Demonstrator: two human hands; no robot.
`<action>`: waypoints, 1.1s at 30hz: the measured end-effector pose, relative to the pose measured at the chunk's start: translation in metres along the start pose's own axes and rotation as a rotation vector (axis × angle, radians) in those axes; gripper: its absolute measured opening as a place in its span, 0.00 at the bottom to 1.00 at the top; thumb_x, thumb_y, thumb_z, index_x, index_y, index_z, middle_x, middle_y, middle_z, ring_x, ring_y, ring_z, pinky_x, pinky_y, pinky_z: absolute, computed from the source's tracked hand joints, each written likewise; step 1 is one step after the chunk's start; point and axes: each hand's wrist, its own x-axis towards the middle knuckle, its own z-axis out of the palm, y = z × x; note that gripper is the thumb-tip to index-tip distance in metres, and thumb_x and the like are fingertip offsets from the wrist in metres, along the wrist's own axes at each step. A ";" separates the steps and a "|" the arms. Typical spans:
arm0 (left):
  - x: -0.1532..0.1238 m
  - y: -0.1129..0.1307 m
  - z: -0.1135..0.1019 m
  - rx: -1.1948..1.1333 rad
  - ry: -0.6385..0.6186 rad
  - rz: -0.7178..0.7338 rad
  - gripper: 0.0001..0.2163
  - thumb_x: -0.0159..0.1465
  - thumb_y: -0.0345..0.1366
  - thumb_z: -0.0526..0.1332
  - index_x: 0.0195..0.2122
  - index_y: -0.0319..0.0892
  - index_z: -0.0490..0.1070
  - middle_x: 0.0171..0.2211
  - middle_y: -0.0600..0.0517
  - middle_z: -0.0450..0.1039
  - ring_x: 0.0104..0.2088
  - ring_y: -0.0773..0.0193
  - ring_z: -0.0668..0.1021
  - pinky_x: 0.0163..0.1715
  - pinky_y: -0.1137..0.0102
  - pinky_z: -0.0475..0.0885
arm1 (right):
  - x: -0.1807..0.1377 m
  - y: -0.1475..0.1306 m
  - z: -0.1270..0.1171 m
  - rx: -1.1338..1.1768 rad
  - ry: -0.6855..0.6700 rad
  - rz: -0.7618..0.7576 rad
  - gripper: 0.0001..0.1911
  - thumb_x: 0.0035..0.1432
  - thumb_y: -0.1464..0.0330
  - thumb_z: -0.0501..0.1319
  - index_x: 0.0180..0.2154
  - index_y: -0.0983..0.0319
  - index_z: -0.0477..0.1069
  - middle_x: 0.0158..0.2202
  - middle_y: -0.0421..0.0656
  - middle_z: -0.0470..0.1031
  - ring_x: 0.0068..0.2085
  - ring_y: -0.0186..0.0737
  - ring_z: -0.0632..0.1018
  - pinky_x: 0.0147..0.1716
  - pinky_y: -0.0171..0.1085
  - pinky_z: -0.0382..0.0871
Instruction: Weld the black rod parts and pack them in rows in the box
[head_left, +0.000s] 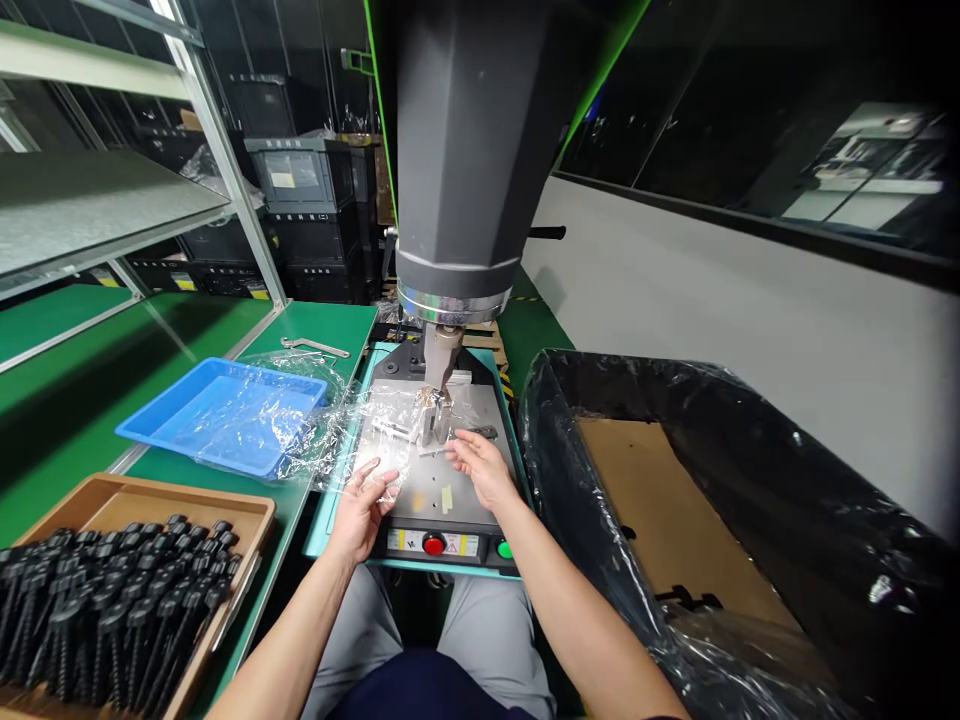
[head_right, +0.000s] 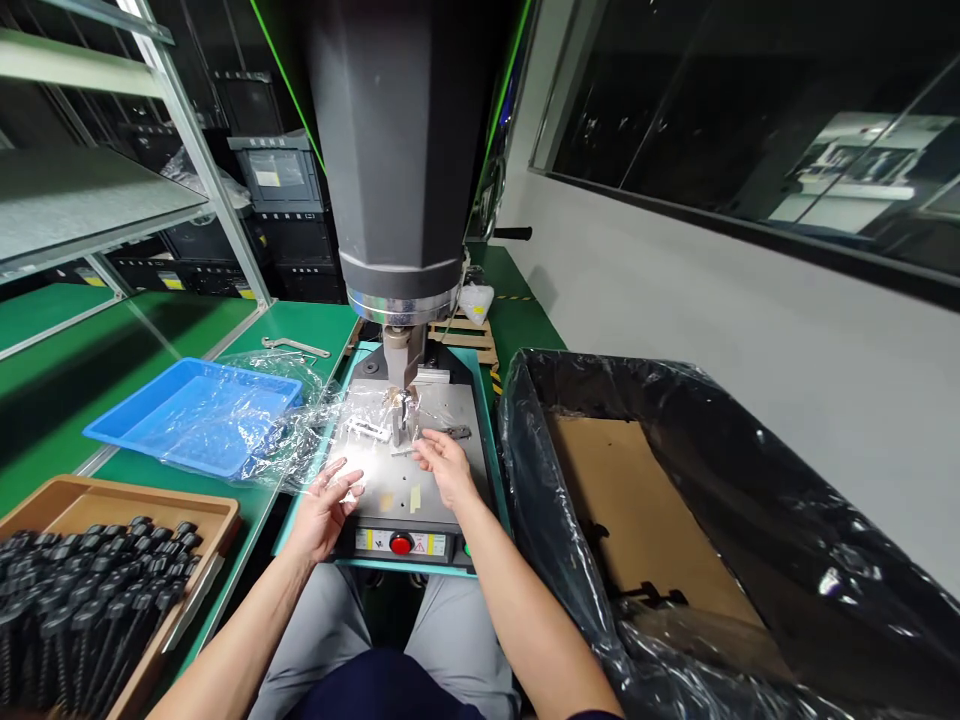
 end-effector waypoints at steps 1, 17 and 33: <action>-0.002 -0.003 -0.005 0.012 0.014 -0.003 0.25 0.53 0.31 0.69 0.51 0.42 0.65 0.41 0.45 0.78 0.30 0.67 0.80 0.29 0.75 0.75 | -0.005 0.004 0.001 -0.016 -0.004 0.000 0.27 0.42 0.57 0.72 0.43 0.63 0.71 0.33 0.44 0.77 0.31 0.37 0.76 0.30 0.34 0.67; -0.008 -0.007 -0.017 0.079 0.057 0.008 0.28 0.51 0.35 0.71 0.53 0.42 0.65 0.42 0.44 0.78 0.32 0.66 0.80 0.30 0.74 0.74 | -0.022 0.028 -0.002 -0.017 0.073 -0.066 0.20 0.42 0.58 0.71 0.36 0.62 0.73 0.27 0.40 0.74 0.28 0.35 0.73 0.30 0.35 0.65; -0.015 -0.006 -0.024 0.076 0.036 -0.010 0.28 0.52 0.37 0.71 0.53 0.43 0.64 0.46 0.42 0.76 0.38 0.61 0.81 0.37 0.69 0.75 | -0.026 0.034 -0.009 -0.046 0.094 -0.076 0.23 0.45 0.55 0.69 0.40 0.62 0.73 0.33 0.45 0.77 0.34 0.41 0.76 0.34 0.38 0.68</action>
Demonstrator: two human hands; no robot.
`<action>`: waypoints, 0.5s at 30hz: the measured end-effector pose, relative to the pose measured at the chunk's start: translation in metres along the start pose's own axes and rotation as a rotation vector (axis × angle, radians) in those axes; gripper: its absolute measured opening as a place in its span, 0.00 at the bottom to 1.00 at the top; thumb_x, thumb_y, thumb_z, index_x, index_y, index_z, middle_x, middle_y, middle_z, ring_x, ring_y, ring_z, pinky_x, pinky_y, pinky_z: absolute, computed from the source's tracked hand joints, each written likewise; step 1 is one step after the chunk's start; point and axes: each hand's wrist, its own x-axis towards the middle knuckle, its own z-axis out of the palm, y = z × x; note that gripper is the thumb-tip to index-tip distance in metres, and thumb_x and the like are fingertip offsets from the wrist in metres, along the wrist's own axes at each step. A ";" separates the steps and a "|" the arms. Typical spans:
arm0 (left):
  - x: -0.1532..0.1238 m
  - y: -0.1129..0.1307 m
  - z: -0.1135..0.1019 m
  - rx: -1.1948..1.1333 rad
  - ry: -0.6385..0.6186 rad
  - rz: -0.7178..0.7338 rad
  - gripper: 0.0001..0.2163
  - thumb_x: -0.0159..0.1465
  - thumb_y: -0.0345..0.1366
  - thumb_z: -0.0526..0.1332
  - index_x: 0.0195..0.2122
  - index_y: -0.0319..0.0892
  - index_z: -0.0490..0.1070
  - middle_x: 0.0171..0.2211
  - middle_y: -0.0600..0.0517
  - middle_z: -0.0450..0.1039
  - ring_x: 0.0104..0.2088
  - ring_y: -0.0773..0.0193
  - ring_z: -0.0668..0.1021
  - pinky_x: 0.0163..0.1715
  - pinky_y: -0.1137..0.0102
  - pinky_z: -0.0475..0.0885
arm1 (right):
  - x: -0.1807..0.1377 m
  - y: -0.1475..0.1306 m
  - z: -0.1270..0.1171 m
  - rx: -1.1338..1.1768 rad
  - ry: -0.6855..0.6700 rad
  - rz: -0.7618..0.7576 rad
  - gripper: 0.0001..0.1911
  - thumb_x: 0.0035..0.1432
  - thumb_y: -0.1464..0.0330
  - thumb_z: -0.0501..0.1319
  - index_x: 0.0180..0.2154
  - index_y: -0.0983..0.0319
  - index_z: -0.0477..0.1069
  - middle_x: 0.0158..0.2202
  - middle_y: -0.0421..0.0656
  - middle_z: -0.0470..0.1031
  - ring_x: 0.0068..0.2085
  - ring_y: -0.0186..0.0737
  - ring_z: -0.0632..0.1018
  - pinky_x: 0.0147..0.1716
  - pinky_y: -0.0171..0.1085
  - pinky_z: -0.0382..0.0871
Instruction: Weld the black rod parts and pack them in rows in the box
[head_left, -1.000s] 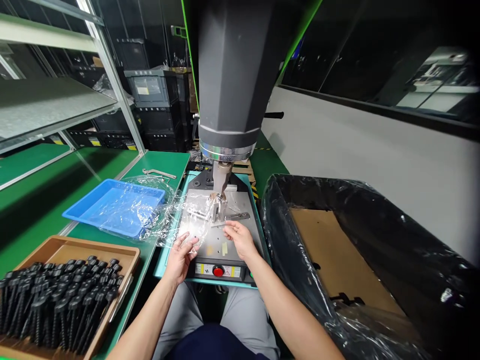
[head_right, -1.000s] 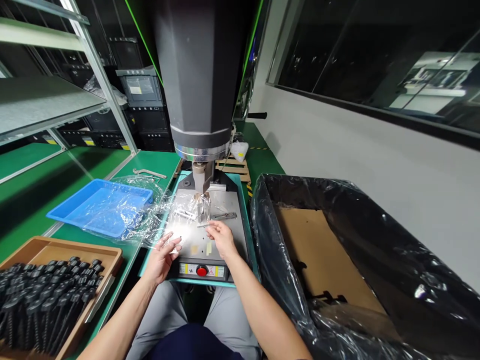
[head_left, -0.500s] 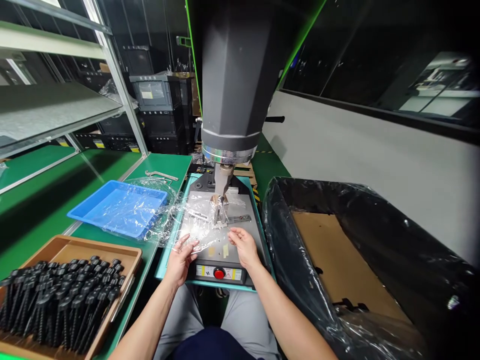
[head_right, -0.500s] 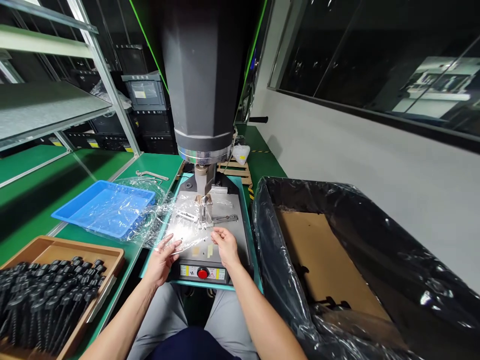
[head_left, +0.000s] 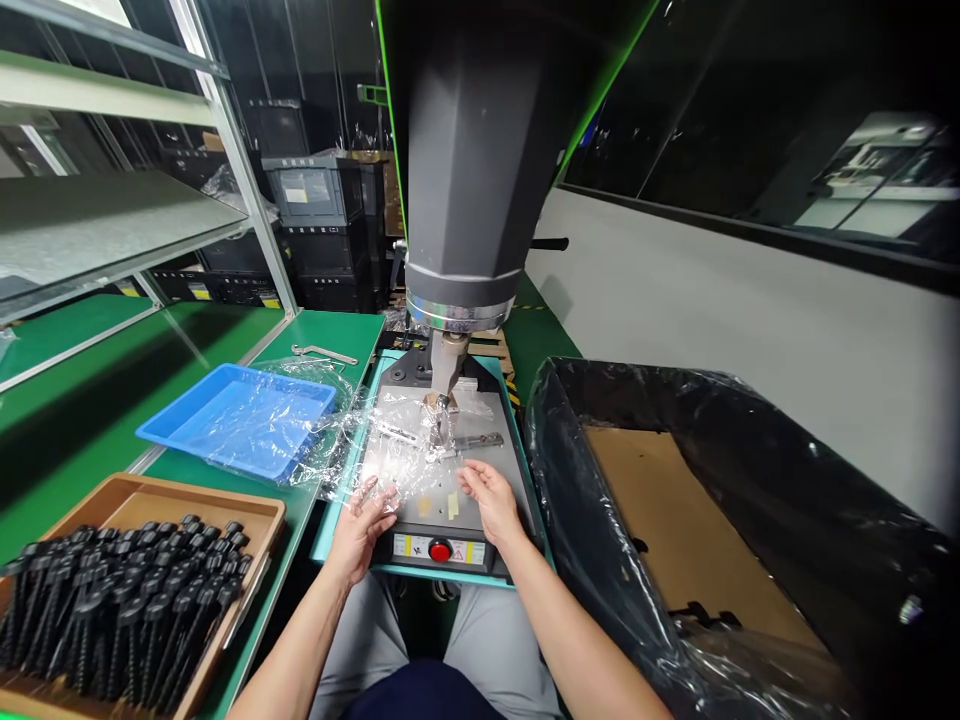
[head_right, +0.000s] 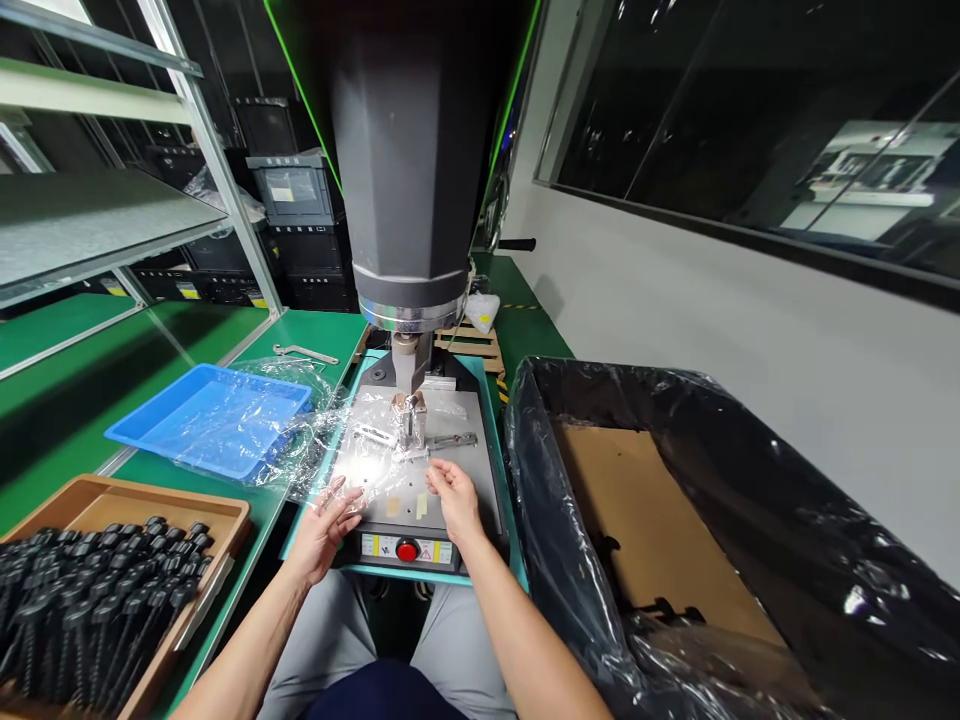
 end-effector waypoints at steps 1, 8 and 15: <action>-0.003 -0.001 -0.005 0.004 0.020 -0.029 0.28 0.52 0.37 0.71 0.52 0.43 0.65 0.46 0.41 0.76 0.38 0.61 0.81 0.38 0.68 0.75 | 0.000 0.001 -0.005 -0.020 0.032 -0.016 0.24 0.46 0.54 0.68 0.41 0.62 0.72 0.34 0.46 0.77 0.35 0.42 0.76 0.35 0.39 0.69; -0.032 -0.016 -0.077 0.396 0.417 0.130 0.29 0.49 0.46 0.71 0.50 0.39 0.68 0.41 0.43 0.76 0.40 0.56 0.79 0.41 0.65 0.73 | -0.028 0.024 -0.080 -0.587 0.428 -0.283 0.25 0.54 0.52 0.59 0.44 0.64 0.71 0.44 0.54 0.73 0.45 0.51 0.74 0.45 0.48 0.68; -0.017 -0.044 -0.104 0.896 0.391 0.246 0.33 0.47 0.50 0.69 0.53 0.40 0.67 0.54 0.40 0.69 0.57 0.45 0.69 0.57 0.56 0.60 | -0.077 0.074 -0.125 -0.936 0.359 -0.202 0.41 0.54 0.47 0.55 0.61 0.66 0.56 0.56 0.59 0.64 0.57 0.59 0.66 0.54 0.54 0.62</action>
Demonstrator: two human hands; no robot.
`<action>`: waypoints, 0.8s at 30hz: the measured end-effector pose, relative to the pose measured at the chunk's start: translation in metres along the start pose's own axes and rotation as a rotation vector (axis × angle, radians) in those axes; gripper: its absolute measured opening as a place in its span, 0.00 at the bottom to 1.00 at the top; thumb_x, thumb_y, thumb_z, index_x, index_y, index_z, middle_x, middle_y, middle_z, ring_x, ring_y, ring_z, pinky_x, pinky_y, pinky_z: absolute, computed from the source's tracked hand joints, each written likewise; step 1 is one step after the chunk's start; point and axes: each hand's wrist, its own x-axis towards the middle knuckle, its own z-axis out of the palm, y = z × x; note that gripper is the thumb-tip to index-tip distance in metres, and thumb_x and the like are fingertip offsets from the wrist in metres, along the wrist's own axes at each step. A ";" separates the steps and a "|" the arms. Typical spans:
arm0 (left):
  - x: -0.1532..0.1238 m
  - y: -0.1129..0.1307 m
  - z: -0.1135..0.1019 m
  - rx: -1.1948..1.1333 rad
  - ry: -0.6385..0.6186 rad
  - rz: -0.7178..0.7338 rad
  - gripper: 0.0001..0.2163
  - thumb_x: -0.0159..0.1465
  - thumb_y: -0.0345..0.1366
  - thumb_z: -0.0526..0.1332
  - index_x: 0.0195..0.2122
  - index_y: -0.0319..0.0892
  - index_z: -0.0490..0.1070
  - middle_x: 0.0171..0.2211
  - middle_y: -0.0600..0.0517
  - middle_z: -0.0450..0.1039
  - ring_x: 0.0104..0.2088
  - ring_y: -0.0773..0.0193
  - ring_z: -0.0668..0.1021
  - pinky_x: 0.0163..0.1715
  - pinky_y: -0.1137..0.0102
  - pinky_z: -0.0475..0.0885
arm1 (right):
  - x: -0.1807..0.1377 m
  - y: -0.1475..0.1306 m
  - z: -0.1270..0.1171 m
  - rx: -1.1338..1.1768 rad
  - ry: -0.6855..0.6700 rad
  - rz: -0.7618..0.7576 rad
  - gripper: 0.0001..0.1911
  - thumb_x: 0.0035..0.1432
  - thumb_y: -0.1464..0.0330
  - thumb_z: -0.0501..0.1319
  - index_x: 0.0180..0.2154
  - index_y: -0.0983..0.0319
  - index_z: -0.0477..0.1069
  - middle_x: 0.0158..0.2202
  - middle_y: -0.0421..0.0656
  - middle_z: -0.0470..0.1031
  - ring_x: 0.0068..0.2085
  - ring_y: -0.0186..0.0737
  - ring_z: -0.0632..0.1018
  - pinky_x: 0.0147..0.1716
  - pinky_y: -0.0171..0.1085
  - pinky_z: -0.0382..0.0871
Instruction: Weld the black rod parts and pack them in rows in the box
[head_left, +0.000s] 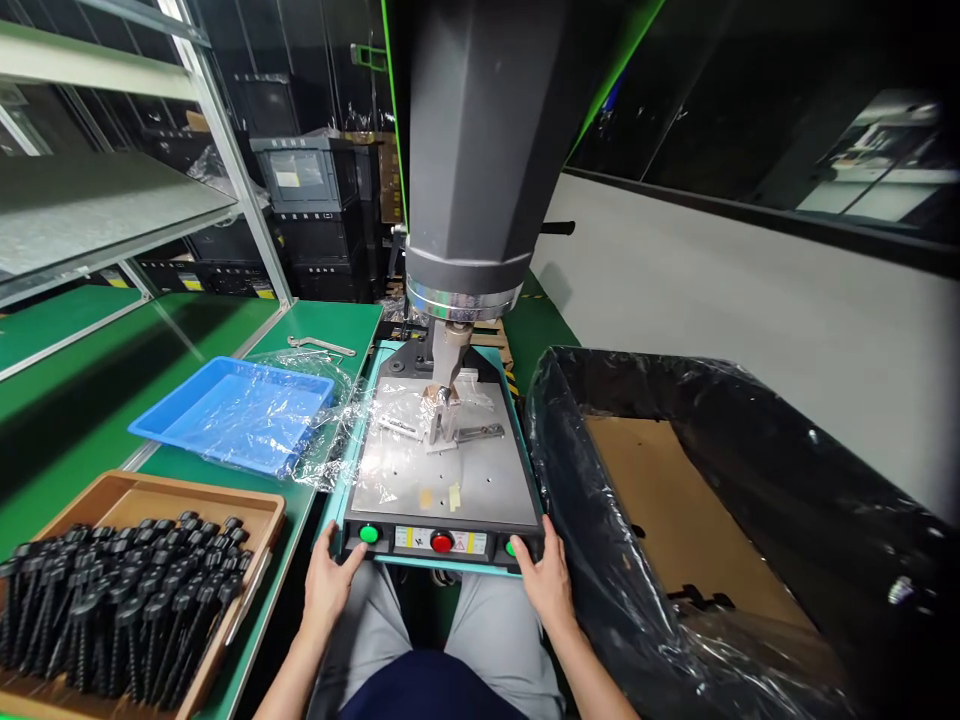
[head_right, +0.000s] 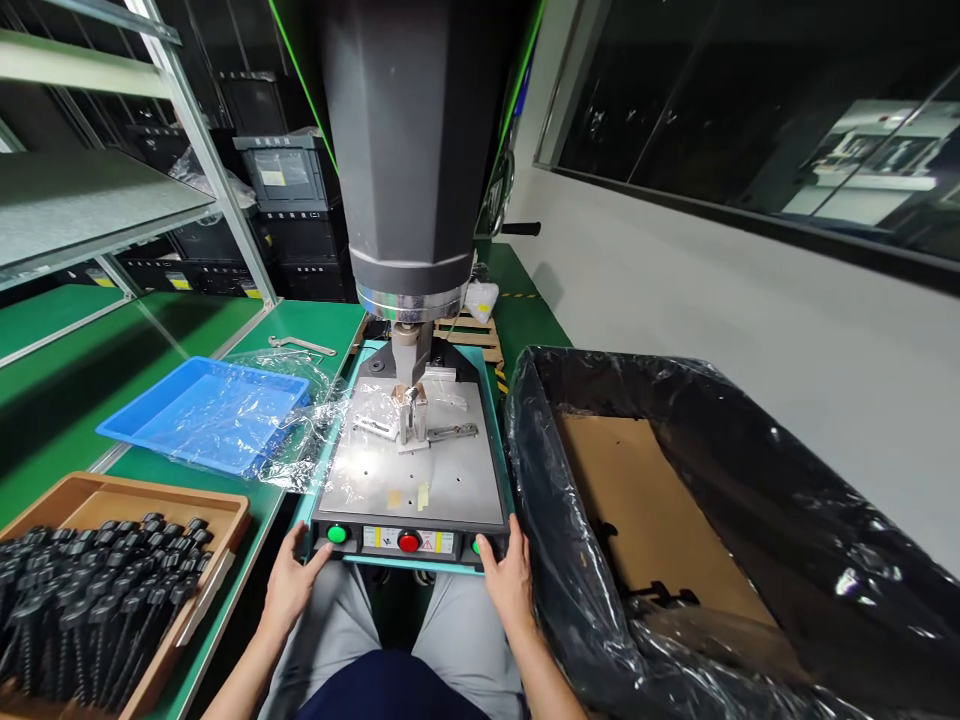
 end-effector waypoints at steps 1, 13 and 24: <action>0.003 0.000 0.004 0.008 -0.035 -0.010 0.33 0.47 0.50 0.69 0.52 0.39 0.67 0.52 0.40 0.70 0.56 0.44 0.70 0.56 0.56 0.61 | -0.003 0.005 0.001 0.001 -0.029 -0.001 0.42 0.54 0.47 0.55 0.62 0.65 0.54 0.57 0.58 0.62 0.58 0.59 0.66 0.54 0.54 0.62; 0.028 -0.011 0.006 -0.002 -0.145 0.037 0.34 0.46 0.52 0.69 0.50 0.38 0.68 0.48 0.42 0.73 0.51 0.46 0.73 0.53 0.56 0.64 | -0.001 0.017 -0.001 -0.011 -0.081 -0.049 0.40 0.55 0.48 0.56 0.62 0.64 0.55 0.59 0.56 0.62 0.58 0.56 0.66 0.55 0.51 0.63; 0.027 -0.012 0.005 -0.209 -0.199 0.013 0.30 0.46 0.49 0.70 0.48 0.37 0.71 0.47 0.41 0.75 0.50 0.49 0.75 0.54 0.57 0.65 | -0.003 0.016 0.002 0.066 -0.109 -0.037 0.40 0.56 0.49 0.56 0.64 0.62 0.51 0.60 0.55 0.60 0.61 0.55 0.63 0.58 0.53 0.57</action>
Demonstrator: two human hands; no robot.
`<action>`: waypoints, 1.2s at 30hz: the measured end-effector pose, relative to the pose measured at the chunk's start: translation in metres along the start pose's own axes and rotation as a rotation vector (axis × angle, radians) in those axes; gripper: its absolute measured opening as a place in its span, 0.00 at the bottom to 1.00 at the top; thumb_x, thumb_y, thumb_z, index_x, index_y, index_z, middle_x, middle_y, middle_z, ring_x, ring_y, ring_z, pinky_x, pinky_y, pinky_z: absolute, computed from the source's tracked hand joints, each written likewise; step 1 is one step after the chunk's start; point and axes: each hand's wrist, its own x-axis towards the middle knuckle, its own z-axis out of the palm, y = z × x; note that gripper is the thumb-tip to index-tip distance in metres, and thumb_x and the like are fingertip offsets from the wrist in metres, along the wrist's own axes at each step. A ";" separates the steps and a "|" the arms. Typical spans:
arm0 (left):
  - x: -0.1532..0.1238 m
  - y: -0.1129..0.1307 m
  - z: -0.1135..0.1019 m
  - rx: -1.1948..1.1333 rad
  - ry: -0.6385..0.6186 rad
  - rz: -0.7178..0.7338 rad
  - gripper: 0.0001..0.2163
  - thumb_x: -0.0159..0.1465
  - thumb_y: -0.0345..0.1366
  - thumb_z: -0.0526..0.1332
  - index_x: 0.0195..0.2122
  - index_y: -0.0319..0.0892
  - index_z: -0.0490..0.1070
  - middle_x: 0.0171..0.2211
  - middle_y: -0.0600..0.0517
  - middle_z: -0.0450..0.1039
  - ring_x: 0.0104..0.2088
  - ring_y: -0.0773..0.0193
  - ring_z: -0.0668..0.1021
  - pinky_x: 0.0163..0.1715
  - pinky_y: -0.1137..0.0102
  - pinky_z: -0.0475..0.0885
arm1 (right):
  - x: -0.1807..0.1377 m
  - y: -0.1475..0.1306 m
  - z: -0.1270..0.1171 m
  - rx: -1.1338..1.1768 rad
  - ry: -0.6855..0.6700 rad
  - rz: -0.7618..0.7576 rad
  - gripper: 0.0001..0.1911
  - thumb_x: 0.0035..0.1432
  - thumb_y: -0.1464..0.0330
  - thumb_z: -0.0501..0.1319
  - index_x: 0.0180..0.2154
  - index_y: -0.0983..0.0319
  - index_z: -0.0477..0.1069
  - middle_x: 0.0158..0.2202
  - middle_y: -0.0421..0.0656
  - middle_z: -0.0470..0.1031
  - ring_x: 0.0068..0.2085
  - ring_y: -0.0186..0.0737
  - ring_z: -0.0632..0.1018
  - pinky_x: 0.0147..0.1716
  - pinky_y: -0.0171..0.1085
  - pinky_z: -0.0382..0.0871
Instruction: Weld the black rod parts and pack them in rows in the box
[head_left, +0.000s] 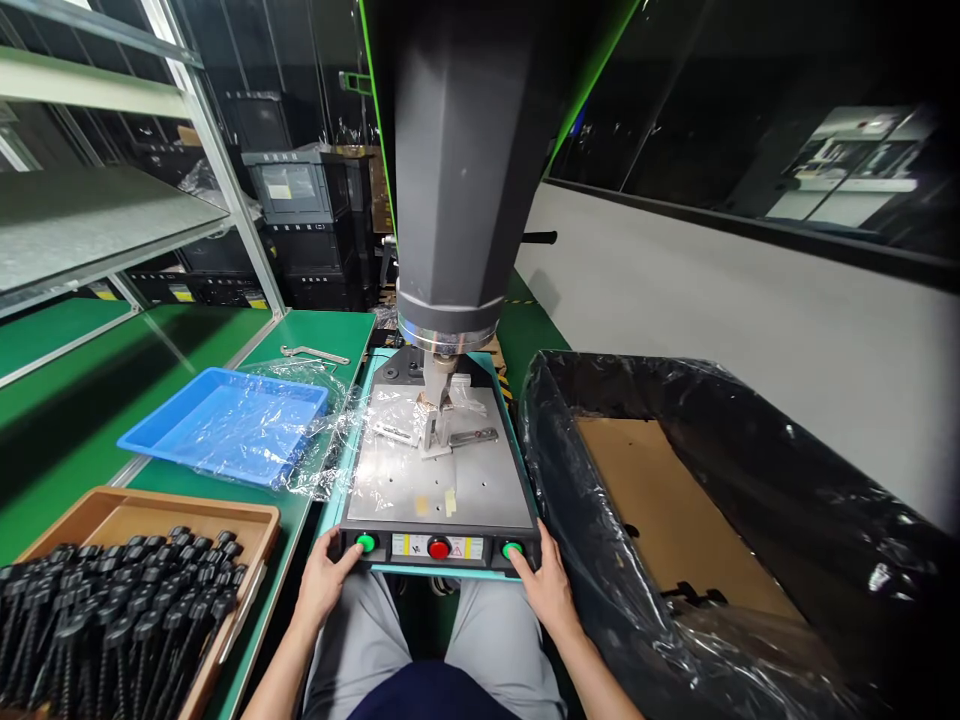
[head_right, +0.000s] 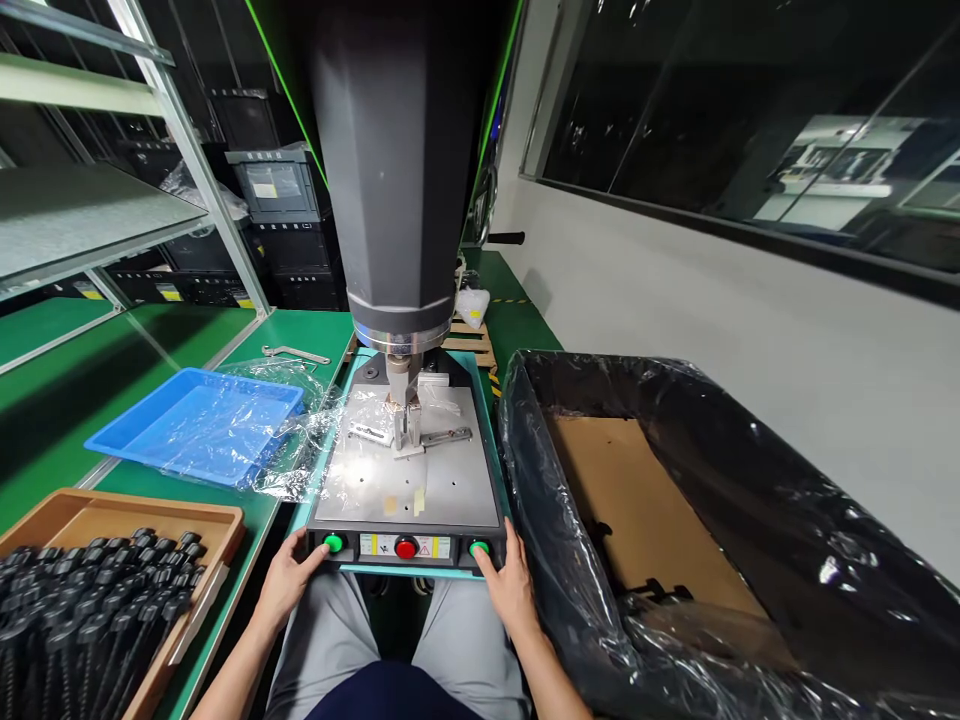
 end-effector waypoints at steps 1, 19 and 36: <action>0.001 0.003 -0.001 -0.022 -0.005 -0.027 0.29 0.47 0.49 0.70 0.47 0.37 0.72 0.46 0.41 0.76 0.49 0.50 0.76 0.54 0.58 0.66 | 0.000 0.000 0.000 0.008 -0.003 0.005 0.40 0.56 0.49 0.57 0.64 0.62 0.51 0.60 0.55 0.59 0.61 0.54 0.63 0.59 0.52 0.57; 0.027 0.090 0.037 -1.245 -0.056 -0.095 0.24 0.54 0.51 0.66 0.49 0.45 0.71 0.47 0.49 0.76 0.48 0.63 0.76 0.51 0.69 0.70 | 0.055 -0.085 -0.015 0.519 -0.013 0.121 0.27 0.53 0.49 0.60 0.43 0.65 0.71 0.37 0.51 0.77 0.34 0.44 0.79 0.34 0.42 0.76; -0.029 0.157 0.075 -0.873 -0.421 -0.082 0.33 0.57 0.35 0.67 0.62 0.47 0.56 0.44 0.44 0.76 0.36 0.61 0.81 0.30 0.73 0.76 | 0.120 -0.187 0.067 0.285 -0.104 -0.212 0.19 0.58 0.57 0.55 0.43 0.62 0.73 0.31 0.44 0.76 0.32 0.41 0.76 0.34 0.37 0.69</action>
